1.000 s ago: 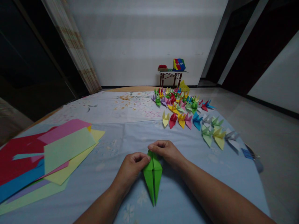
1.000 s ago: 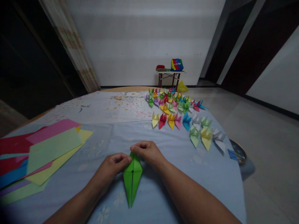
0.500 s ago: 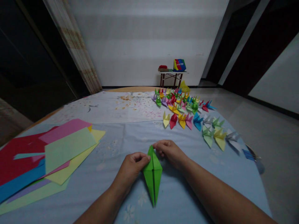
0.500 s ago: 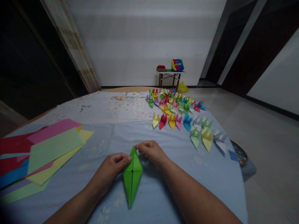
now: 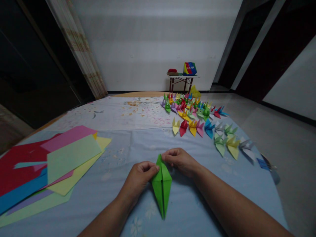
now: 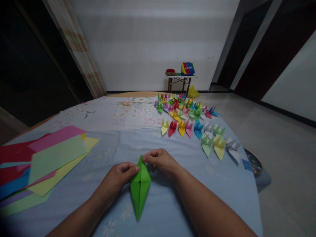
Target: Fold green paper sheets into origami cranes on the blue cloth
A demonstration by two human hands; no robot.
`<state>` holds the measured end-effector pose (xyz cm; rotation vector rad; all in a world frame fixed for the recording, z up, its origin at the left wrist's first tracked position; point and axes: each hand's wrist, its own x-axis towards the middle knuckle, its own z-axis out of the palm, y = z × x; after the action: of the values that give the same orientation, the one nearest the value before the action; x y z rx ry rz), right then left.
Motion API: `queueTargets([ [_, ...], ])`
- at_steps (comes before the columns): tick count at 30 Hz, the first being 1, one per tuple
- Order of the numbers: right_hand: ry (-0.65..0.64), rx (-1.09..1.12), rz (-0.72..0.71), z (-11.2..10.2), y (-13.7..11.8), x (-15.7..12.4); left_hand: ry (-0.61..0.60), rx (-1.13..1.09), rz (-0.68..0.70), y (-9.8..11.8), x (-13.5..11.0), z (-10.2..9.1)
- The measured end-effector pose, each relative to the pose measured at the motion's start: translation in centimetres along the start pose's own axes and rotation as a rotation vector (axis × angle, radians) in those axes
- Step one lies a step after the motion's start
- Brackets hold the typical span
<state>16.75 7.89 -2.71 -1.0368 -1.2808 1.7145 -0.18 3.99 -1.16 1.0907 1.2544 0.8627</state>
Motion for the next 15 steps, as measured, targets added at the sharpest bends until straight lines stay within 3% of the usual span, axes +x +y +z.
queueTargets([
  [15, 0.076, -0.048, 0.021, 0.85, -0.58, -0.17, -0.004, 0.006, 0.048, 0.28, -0.23, 0.4],
])
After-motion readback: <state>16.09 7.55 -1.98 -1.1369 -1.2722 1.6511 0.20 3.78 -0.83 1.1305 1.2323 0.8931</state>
